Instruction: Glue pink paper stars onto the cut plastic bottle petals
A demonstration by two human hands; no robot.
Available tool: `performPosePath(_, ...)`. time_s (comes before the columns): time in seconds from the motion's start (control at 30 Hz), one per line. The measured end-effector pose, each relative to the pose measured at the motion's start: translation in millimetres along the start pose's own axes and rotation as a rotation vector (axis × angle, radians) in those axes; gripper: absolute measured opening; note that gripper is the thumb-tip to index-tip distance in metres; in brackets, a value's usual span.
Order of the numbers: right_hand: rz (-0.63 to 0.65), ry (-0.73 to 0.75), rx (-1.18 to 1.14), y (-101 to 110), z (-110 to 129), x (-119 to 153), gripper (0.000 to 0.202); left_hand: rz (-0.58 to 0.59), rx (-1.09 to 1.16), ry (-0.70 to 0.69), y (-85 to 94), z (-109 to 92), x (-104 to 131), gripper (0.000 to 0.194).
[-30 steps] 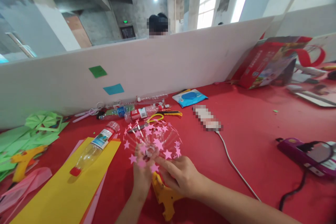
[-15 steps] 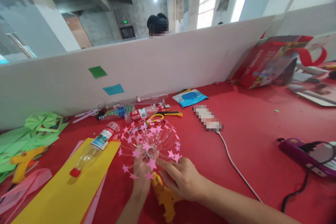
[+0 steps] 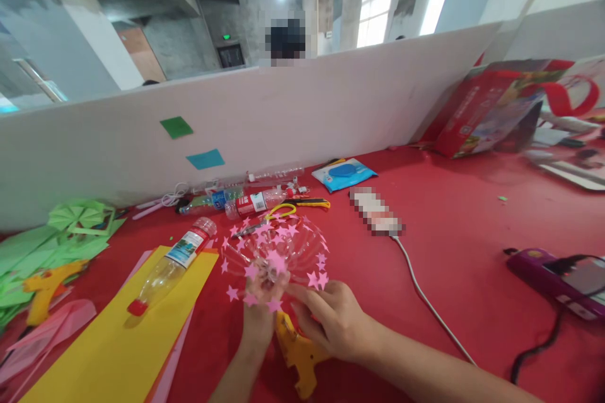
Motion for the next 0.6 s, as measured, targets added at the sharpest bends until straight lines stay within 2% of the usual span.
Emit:
performPosePath(0.23, 0.017, 0.042, -0.053, -3.3, 2.6, 1.8, 0.017, 0.049, -0.061, -0.003, -6.6, -13.2, 3.2, 0.037)
performPosePath(0.4, -0.025, -0.040, -0.038, -1.9, -4.8, 3.2, 0.017, 0.042, -0.076, -0.040, -1.5, -9.0, 1.1, 0.032)
performPosePath(0.6, -0.060, 0.003, 0.086, 1.9, -0.4, 1.5, 0.024, 0.106, -0.083, -0.032, -13.4, -1.2, -0.7, 0.027)
Point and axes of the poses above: each hand's wrist, its own x-axis away from the middle knuckle, its own y-axis out of the back of the hand, z = x × y, the point moved 8 cm from there along -x, towards the middle knuckle, and after that the axes turned 7 degrees about y, right-handed, at the moved point
